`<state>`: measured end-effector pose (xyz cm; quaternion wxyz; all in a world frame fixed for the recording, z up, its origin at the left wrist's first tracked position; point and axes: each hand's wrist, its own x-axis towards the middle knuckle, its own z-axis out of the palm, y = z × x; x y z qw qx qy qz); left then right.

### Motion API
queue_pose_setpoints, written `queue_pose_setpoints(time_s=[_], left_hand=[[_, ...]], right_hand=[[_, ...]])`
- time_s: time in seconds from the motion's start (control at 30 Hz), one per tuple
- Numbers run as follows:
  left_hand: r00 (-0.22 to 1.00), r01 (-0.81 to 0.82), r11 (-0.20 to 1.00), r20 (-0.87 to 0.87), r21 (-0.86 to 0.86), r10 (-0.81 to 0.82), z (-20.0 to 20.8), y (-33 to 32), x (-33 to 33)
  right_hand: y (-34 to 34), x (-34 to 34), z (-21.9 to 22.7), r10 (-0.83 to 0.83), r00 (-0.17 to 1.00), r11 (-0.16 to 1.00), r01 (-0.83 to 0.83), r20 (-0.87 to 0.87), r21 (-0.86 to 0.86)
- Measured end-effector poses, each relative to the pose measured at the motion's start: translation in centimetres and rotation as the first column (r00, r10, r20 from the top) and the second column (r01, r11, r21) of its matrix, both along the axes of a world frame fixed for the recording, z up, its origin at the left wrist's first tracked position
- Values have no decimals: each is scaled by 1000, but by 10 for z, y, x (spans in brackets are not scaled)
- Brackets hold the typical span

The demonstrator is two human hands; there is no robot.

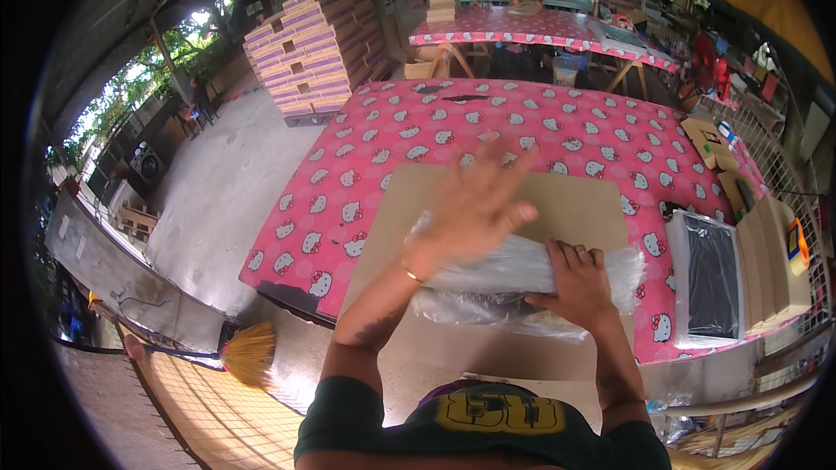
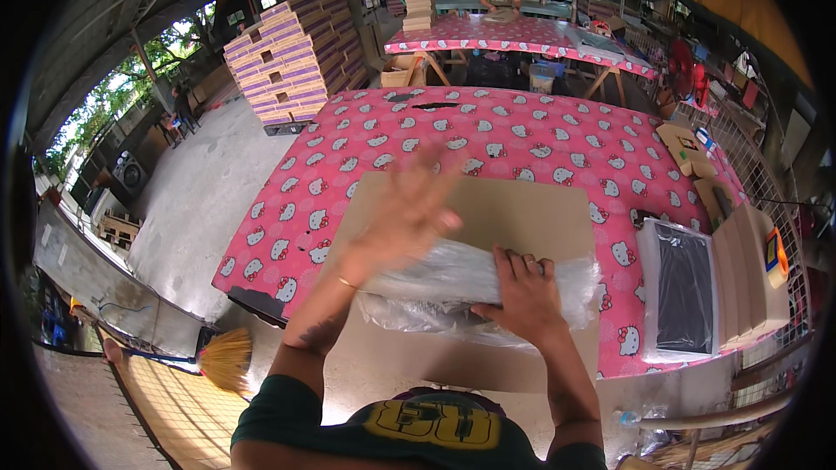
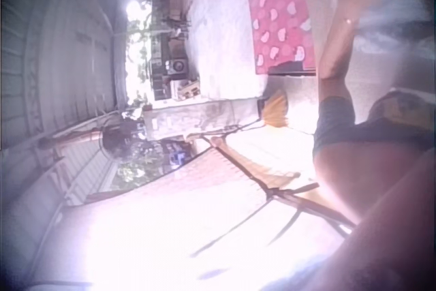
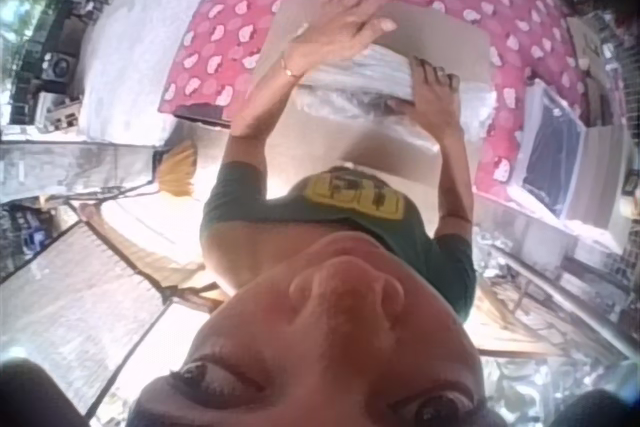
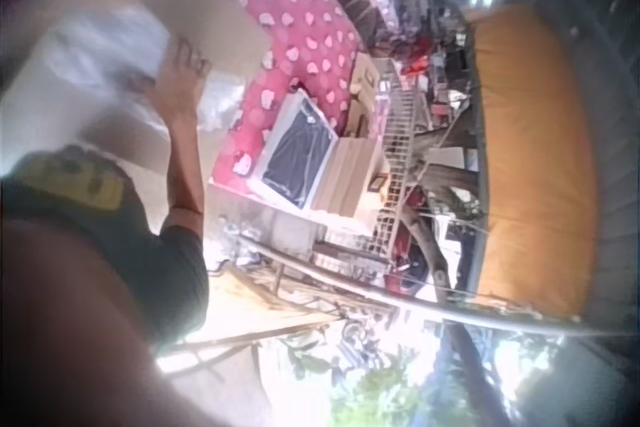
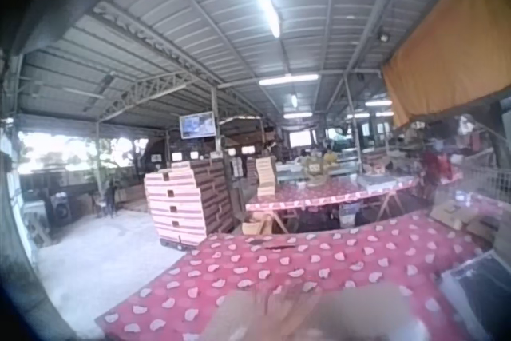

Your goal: The person picks up a large sheet of paper, places it on a table, and then wraps a stack of items covered in plastic into a package.

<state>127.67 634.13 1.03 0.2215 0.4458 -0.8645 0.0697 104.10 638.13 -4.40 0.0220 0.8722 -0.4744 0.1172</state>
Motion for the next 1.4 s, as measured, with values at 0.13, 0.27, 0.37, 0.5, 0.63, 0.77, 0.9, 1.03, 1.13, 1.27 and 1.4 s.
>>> queue_pose_setpoints(time_s=[0.13, 0.27, 0.37, 0.5, 0.63, 0.77, 0.9, 1.03, 1.13, 1.27, 1.4], left_hand=[[989, 60, 961, 117, 269, -95, -60, 7, -10], [986, 116, 971, -144, 211, -86, 1, -4, -4], [988, 29, 1000, -149, 4, -29, 61, 10, 3], [989, -41, 975, 149, 220, 8, -66, 0, 8], [977, -104, 931, 209, 350, 31, -42, 4, -2], [993, -44, 999, -109, -24, 41, 35, 13, 6], [986, -162, 944, 77, 287, 146, -4, 20, 7], [985, -171, 963, 51, 209, 164, -59, 19, 2], [992, -127, 895, 54, 428, 116, -43, 12, -6], [993, -110, 943, -3, 314, 117, -57, 19, 8], [995, -86, 955, -31, 284, 99, -50, 17, 2]], right_hand=[[-2, 6, 3, 12, 1000, 997, -11, -8, 77], [-5, 2, -2, -7, 1000, 1000, 7, 3, 4], [-5, -1, 1, -52, 999, 998, 52, -16, 37], [-4, 9, 3, 20, 1000, 999, -20, 4, 34], [-3, 8, 6, -10, 999, 996, 13, -33, 94], [-5, -2, -3, -14, 1000, 999, 14, -21, -33], [-2, 5, 4, -6, 999, 998, 9, -42, 58], [-1, -1, 0, 36, 999, 999, -35, -37, 39], [-12, -28, 16, 143, 989, 989, -144, 42, 16], [-7, -52, 139, 145, 971, 892, -46, 190, -449], [9, -75, 164, 186, 913, 782, 87, 363, -618]])
